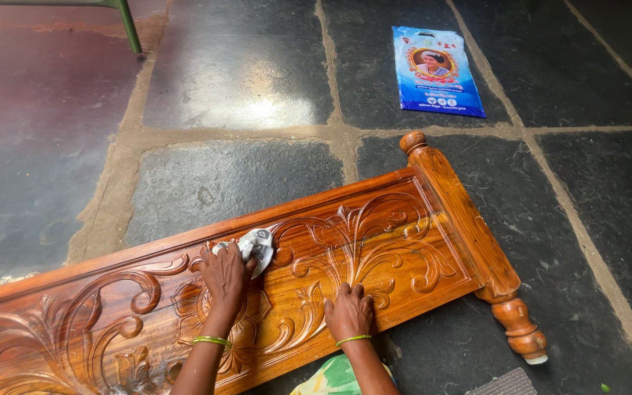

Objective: The person sits on a tiled floor and wipes a carved wooden headboard with a white cloth. They methodically clean the surface, focusing on the intricate floral carvings and the edges of the wood.

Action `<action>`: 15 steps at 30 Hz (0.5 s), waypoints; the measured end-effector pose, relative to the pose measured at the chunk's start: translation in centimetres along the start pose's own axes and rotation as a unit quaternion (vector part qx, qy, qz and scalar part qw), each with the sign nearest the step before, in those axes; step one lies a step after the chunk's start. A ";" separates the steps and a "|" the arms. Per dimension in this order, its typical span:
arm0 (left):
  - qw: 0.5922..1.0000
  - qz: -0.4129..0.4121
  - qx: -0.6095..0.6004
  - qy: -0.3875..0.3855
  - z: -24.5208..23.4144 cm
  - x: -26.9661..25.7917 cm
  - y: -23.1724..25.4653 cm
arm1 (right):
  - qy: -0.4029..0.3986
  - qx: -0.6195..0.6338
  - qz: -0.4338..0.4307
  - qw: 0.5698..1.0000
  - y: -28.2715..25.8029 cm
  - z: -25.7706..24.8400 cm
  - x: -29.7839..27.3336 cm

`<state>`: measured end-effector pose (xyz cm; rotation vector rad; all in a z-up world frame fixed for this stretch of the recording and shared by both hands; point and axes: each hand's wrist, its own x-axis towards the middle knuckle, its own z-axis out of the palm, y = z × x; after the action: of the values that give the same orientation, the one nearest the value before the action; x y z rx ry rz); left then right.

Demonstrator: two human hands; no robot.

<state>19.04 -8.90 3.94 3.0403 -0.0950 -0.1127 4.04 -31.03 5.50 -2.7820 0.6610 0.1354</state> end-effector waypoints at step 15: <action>0.969 0.095 0.144 0.175 6.2 2.2 -3.4 | -0.056 0.007 0.027 0.998 -0.9 -0.9 -0.1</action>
<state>20.95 -6.27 -2.73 3.2537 -0.4054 0.4929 4.40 -30.48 6.60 -2.7213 0.7070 0.2936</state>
